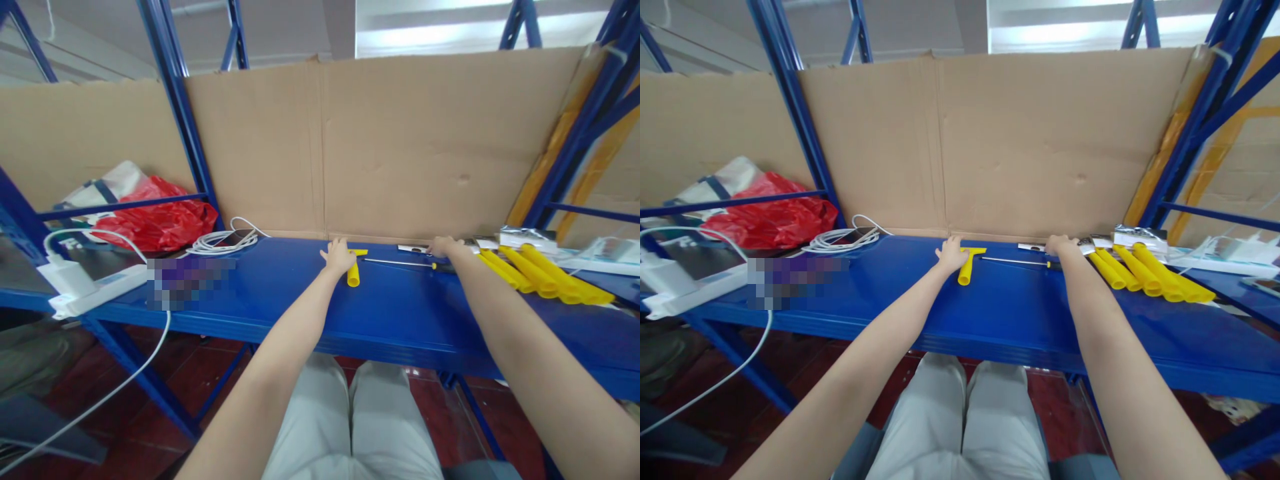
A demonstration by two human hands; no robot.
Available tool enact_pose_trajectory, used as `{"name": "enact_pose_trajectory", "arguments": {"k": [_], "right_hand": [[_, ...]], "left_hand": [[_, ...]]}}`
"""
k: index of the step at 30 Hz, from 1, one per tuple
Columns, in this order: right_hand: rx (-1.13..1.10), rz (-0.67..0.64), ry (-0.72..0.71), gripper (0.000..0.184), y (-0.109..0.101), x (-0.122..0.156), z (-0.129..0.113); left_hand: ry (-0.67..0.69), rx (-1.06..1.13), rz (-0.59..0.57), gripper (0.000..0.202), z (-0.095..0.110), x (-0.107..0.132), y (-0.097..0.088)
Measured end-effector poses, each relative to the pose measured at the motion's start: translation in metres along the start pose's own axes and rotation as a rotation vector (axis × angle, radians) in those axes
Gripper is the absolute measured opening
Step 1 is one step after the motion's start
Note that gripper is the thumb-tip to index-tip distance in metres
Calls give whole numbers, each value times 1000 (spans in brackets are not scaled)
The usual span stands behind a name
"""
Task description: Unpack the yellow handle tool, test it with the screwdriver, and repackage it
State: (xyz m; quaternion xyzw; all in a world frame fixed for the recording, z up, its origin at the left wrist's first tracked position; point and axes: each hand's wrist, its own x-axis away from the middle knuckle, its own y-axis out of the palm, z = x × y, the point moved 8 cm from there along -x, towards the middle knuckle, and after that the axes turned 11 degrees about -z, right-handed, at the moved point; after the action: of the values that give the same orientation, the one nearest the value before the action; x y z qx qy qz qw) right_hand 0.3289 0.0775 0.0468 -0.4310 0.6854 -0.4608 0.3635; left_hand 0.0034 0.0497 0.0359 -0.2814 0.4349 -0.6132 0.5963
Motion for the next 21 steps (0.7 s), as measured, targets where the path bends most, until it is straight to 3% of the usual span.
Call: {"name": "enact_pose_trajectory", "arguments": {"k": [4,7,16,21], "right_hand": [[180,-133,14,19,13,-2,0],[246,-163,38,14,16,0,-3],[284,-58,17,18,25,-1,-11],[286,-43,61,21,23,11,-14]], "left_hand": [[-17,26,9,43,-5,2,0],[-2,27,11,43,-2,2,1],[15,-28,-28,44,2,5,14],[-73,-14,-115,52,-4,6,19]]}}
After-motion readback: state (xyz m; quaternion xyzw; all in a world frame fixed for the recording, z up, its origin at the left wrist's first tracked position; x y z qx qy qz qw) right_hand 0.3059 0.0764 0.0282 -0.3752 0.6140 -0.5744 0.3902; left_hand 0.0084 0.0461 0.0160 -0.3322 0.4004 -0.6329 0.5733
